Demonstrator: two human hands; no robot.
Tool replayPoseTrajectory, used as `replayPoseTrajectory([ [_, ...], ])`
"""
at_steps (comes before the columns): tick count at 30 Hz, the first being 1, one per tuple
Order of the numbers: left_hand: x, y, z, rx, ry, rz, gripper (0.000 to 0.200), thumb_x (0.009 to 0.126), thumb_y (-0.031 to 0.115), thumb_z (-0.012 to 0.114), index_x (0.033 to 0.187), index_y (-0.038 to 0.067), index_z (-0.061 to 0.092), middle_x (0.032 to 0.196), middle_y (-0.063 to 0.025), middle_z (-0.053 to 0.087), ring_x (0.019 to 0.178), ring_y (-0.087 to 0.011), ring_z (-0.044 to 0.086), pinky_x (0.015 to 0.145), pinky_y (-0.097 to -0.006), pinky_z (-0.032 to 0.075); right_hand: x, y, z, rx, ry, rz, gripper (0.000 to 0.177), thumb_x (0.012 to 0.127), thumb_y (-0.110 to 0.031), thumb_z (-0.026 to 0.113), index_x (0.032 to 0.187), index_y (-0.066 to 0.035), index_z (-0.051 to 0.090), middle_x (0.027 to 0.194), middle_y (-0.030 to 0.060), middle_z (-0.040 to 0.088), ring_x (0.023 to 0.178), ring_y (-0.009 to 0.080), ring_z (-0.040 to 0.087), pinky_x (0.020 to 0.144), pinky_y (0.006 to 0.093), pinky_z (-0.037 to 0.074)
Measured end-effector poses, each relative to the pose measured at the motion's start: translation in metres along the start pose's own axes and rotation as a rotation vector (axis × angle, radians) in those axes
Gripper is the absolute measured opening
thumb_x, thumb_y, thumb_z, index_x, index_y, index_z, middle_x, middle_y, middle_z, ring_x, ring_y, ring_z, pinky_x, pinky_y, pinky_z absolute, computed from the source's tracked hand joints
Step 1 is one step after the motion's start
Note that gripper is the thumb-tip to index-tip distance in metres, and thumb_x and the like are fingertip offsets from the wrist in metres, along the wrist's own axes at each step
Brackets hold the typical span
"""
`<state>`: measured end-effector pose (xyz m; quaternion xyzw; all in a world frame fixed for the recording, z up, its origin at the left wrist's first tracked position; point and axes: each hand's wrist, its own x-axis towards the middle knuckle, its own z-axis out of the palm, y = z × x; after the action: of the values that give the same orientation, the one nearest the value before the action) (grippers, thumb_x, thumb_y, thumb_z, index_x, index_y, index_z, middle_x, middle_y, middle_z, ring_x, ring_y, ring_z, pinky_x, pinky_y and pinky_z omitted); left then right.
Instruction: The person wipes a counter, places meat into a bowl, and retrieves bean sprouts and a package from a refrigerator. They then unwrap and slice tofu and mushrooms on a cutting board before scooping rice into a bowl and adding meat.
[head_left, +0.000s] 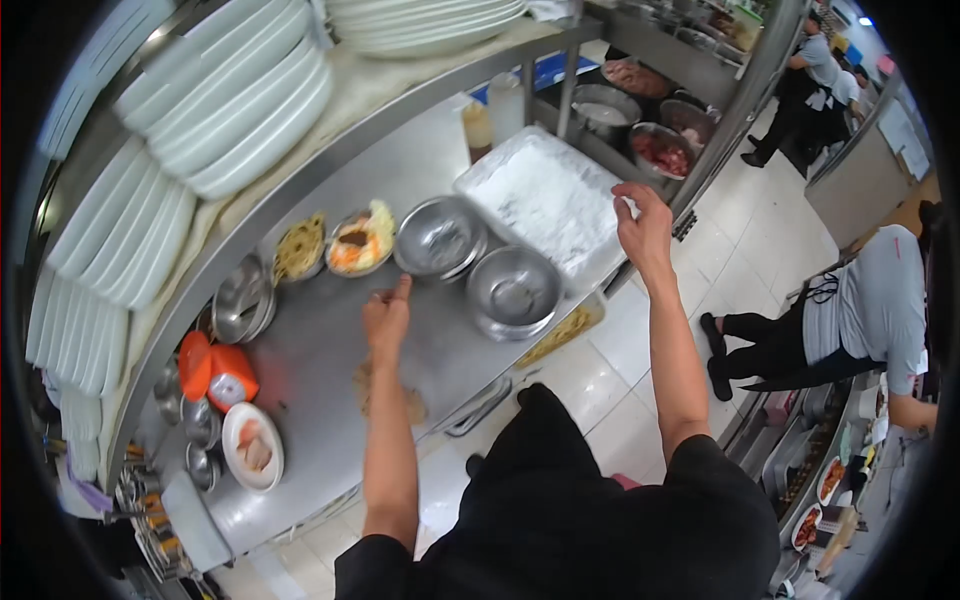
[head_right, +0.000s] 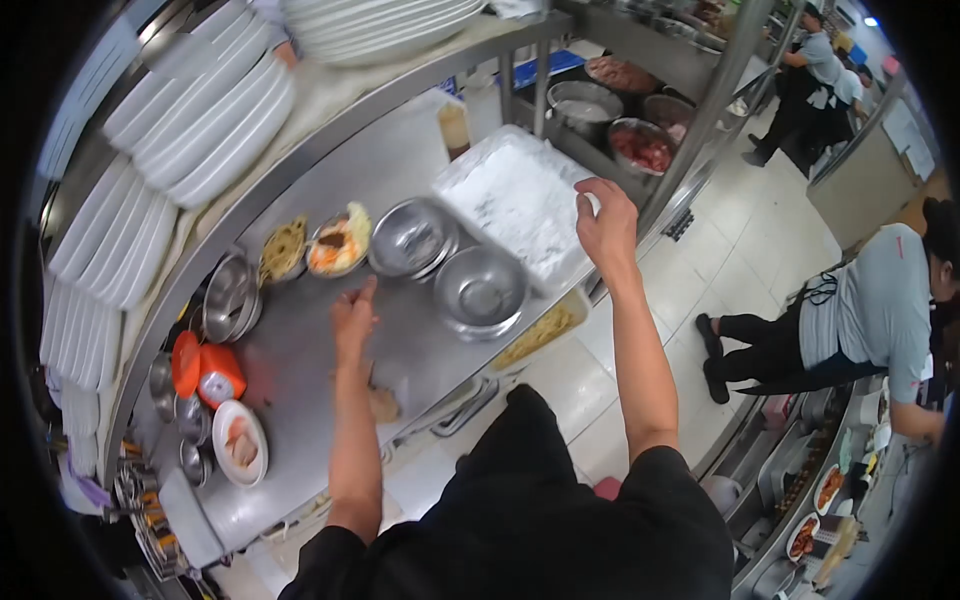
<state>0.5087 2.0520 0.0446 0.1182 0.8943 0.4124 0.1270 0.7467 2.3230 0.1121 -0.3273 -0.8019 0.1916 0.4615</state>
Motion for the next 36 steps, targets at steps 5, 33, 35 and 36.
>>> replayPoseTrajectory([
  [5, 0.061, 0.018, 0.048, 0.102, -0.148, -0.199, 0.046, 0.074, 0.037, 0.062, 0.073, -0.009, 0.061, 0.060, -0.0154, 0.060, 0.044, -0.0260, 0.059, 0.045, -0.0343, 0.048, 0.057, 0.110, -0.040, 0.187, 0.789, 0.259, 0.013, 0.081, -0.007, 0.055, 0.087, -0.001, 0.065, 0.082, 0.0077, 0.066, 0.074, 0.0153, 0.061, 0.067, 0.0285, 0.048],
  [33, -0.014, 0.197, 0.187, -0.813, -0.457, -0.099, 0.012, 0.066, 0.003, 0.060, 0.076, -0.004, 0.057, 0.061, -0.0084, 0.054, 0.038, -0.0154, 0.048, 0.034, -0.0313, 0.045, 0.166, 0.285, 0.015, -0.142, -0.390, 0.102, 0.017, 0.061, -0.016, 0.069, 0.077, -0.009, 0.065, 0.083, 0.0101, 0.065, 0.078, 0.0294, 0.062, 0.068, 0.0373, 0.049],
  [35, -0.015, 0.205, 0.209, -0.816, -0.493, -0.106, 0.011, 0.067, 0.003, 0.057, 0.073, -0.006, 0.056, 0.058, -0.0114, 0.056, 0.037, -0.0172, 0.051, 0.034, -0.0300, 0.046, 0.213, 0.207, -0.015, 0.071, -0.271, 0.067, 0.025, 0.066, -0.014, 0.066, 0.091, -0.009, 0.065, 0.091, 0.0084, 0.065, 0.080, 0.0239, 0.062, 0.070, 0.0327, 0.049],
  [36, -0.011, 0.205, 0.221, -0.813, -0.533, -0.097, 0.010, 0.068, 0.004, 0.056, 0.069, -0.005, 0.056, 0.057, -0.0126, 0.057, 0.037, -0.0180, 0.054, 0.034, -0.0287, 0.046, 0.259, 0.110, -0.046, 0.508, -0.171, -0.125, 0.026, 0.069, -0.012, 0.063, 0.095, -0.008, 0.064, 0.094, 0.0079, 0.064, 0.081, 0.0215, 0.061, 0.070, 0.0311, 0.049],
])
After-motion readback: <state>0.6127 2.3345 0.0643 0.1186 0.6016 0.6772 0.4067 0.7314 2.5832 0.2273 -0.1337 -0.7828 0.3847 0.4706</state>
